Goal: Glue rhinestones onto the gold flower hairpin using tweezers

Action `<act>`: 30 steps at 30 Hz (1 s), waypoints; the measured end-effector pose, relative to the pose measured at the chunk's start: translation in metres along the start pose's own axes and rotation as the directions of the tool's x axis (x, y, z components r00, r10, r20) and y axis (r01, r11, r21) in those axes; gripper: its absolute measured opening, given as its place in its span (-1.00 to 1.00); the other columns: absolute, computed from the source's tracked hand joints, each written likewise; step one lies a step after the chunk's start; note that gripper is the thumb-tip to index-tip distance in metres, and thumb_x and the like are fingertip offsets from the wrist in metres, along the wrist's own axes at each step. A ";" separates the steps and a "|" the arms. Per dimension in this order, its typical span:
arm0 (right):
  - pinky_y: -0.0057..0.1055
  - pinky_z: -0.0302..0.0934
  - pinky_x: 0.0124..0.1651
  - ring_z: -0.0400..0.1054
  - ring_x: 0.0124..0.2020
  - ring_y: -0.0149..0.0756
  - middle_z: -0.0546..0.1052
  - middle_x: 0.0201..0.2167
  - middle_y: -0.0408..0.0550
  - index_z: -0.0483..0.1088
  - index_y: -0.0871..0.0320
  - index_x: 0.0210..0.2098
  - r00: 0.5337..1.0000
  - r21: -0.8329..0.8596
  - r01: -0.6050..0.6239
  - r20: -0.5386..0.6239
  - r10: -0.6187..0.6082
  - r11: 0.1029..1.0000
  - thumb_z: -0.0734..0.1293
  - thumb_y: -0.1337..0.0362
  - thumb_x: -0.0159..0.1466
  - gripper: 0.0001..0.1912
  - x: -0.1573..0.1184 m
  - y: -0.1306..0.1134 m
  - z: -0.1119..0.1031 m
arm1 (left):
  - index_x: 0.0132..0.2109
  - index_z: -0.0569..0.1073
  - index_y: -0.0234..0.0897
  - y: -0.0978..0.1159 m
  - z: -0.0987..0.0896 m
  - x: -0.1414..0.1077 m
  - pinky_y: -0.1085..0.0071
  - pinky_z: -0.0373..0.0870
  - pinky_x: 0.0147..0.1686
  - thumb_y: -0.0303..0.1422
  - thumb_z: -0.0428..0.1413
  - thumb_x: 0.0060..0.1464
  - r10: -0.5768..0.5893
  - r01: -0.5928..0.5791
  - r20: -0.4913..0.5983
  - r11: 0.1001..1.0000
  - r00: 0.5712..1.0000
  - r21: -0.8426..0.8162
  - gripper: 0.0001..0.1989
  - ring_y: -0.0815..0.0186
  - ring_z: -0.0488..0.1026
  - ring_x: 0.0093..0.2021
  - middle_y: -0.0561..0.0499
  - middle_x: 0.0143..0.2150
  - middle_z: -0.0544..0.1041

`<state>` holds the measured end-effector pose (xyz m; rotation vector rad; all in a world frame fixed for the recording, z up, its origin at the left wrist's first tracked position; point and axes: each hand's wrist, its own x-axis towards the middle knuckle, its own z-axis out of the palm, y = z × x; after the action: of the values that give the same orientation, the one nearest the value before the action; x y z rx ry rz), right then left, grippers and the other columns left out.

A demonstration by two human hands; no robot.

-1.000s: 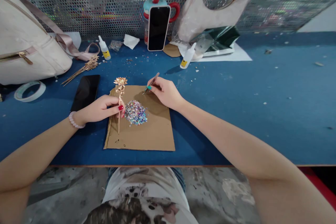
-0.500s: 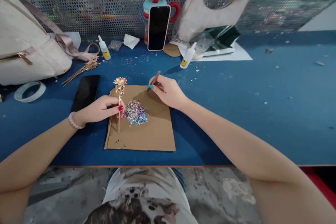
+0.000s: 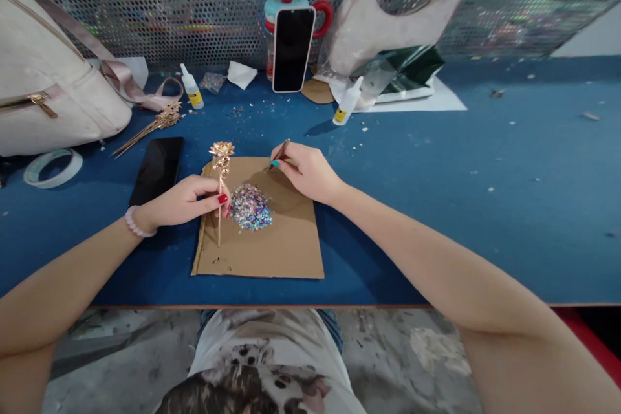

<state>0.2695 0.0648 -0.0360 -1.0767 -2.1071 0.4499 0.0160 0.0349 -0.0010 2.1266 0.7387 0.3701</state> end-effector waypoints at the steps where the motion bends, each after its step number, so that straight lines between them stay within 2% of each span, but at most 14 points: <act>1: -0.22 0.29 -0.16 0.40 -0.26 -0.23 0.51 -0.29 -0.03 0.38 0.13 -0.35 1.000 -0.011 0.000 0.001 0.000 1.000 0.16 0.33 0.20 -0.84 0.000 0.000 0.000 | -0.38 0.41 -0.34 0.000 0.000 0.000 0.52 0.29 -0.42 -0.35 -0.08 0.20 -0.001 0.001 0.001 1.000 1.000 0.004 -0.74 0.44 0.40 -0.47 0.04 -0.46 0.46; 11: -0.24 0.29 -0.17 0.41 -0.26 -0.25 0.52 -0.29 -0.03 0.34 0.11 -0.41 0.998 -0.067 0.062 0.025 -0.061 0.996 0.14 0.34 0.21 -0.83 0.000 -0.002 0.000 | -0.38 0.40 -0.34 0.001 0.000 0.001 0.53 0.29 -0.41 -0.36 -0.07 0.20 -0.008 0.008 0.001 1.000 1.000 0.002 -0.75 0.45 0.40 -0.46 0.04 -0.45 0.46; 30: -0.24 0.29 -0.17 0.41 -0.27 -0.24 0.51 -0.31 -0.03 0.36 0.12 -0.38 0.999 -0.067 0.036 0.035 -0.033 0.997 0.13 0.36 0.20 -0.81 0.002 -0.002 0.001 | -0.38 0.41 -0.34 0.002 0.000 0.001 0.54 0.26 -0.43 -0.35 -0.07 0.21 -0.004 0.004 -0.002 1.000 1.000 0.031 -0.74 0.46 0.38 -0.47 0.06 -0.48 0.44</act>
<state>0.2670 0.0652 -0.0342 -1.0758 -2.1806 0.3853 0.0172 0.0346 0.0008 2.1535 0.7543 0.3607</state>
